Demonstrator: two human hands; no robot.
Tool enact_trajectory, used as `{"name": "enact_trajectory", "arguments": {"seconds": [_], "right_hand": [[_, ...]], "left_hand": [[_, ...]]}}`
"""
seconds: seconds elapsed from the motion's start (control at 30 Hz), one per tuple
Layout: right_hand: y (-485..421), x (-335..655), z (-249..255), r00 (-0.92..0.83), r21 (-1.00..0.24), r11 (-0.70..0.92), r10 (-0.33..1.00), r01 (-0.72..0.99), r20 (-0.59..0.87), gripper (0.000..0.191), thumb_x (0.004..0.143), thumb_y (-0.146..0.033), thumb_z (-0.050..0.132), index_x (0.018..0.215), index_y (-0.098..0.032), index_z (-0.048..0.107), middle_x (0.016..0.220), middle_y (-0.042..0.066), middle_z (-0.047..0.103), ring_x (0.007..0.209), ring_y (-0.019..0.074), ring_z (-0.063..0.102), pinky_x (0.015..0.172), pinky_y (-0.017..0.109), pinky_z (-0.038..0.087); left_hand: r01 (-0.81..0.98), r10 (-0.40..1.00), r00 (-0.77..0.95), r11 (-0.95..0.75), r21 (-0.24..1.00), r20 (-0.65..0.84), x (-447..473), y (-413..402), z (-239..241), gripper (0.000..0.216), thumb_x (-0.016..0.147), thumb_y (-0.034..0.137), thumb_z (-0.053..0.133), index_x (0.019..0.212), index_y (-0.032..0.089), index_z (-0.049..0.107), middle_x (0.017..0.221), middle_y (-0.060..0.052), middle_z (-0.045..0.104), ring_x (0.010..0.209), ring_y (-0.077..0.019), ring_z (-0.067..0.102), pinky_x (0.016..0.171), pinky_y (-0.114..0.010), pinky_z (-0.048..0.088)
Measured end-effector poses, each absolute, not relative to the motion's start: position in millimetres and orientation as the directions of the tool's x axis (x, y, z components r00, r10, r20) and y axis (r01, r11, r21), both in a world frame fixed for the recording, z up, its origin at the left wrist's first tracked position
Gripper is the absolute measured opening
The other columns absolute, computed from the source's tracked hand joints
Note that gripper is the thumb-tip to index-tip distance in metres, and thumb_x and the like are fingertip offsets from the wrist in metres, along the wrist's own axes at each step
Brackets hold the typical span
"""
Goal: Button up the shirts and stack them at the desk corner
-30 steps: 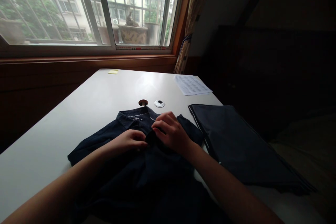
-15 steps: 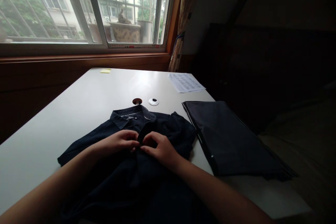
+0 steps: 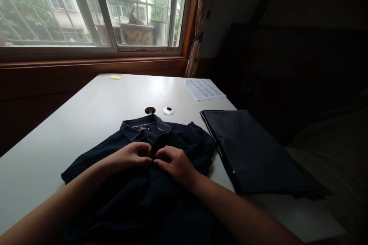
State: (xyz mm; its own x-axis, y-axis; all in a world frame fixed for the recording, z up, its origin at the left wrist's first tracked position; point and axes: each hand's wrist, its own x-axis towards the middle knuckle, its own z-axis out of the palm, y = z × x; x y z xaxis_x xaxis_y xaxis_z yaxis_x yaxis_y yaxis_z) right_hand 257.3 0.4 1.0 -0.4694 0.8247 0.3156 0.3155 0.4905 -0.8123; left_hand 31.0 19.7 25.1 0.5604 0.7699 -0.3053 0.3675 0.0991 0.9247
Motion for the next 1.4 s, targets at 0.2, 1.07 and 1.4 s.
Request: {"name": "enact_trajectory", "arguments": {"seconds": [0.2,1.07,1.4], "right_hand": [[4,257,-2,-0.482,-0.822,0.445,0.84,0.355,0.247,0.007,0.085,-0.026,0.071,0.089,-0.02,0.07,0.083,0.001,0.07,0.076,0.0156,0.065,0.07,0.026,0.049],[6,259,-1,-0.472,-0.867,0.346,0.869,0.359,0.151,0.011,0.085,-0.028,0.069,0.083,-0.018,0.067,0.077,0.0,0.066,0.07,0.0136,0.06,0.064,0.023,0.044],[7,261,-2,-0.453,-0.869,0.359,0.873,0.341,0.182,0.014,0.087,-0.032,0.068,0.083,-0.018,0.066,0.078,0.0,0.065,0.072,0.0138,0.059,0.068,0.024,0.043]], "left_hand": [[0.416,0.817,0.546,-0.071,0.907,-0.187,36,20,21,0.026,0.08,0.037,0.067,0.075,0.018,0.05,0.071,0.004,0.046,0.066,-0.0121,0.045,0.057,-0.022,0.035],[0.533,0.856,0.516,-0.359,0.766,0.043,46,15,14,0.013,0.082,0.026,0.059,0.076,0.015,0.055,0.069,0.003,0.053,0.063,-0.011,0.047,0.056,-0.022,0.036],[0.501,0.843,0.53,-0.401,0.767,0.095,46,17,11,0.014,0.085,0.027,0.058,0.077,0.016,0.054,0.07,0.003,0.05,0.065,-0.011,0.045,0.058,-0.023,0.035]]}}
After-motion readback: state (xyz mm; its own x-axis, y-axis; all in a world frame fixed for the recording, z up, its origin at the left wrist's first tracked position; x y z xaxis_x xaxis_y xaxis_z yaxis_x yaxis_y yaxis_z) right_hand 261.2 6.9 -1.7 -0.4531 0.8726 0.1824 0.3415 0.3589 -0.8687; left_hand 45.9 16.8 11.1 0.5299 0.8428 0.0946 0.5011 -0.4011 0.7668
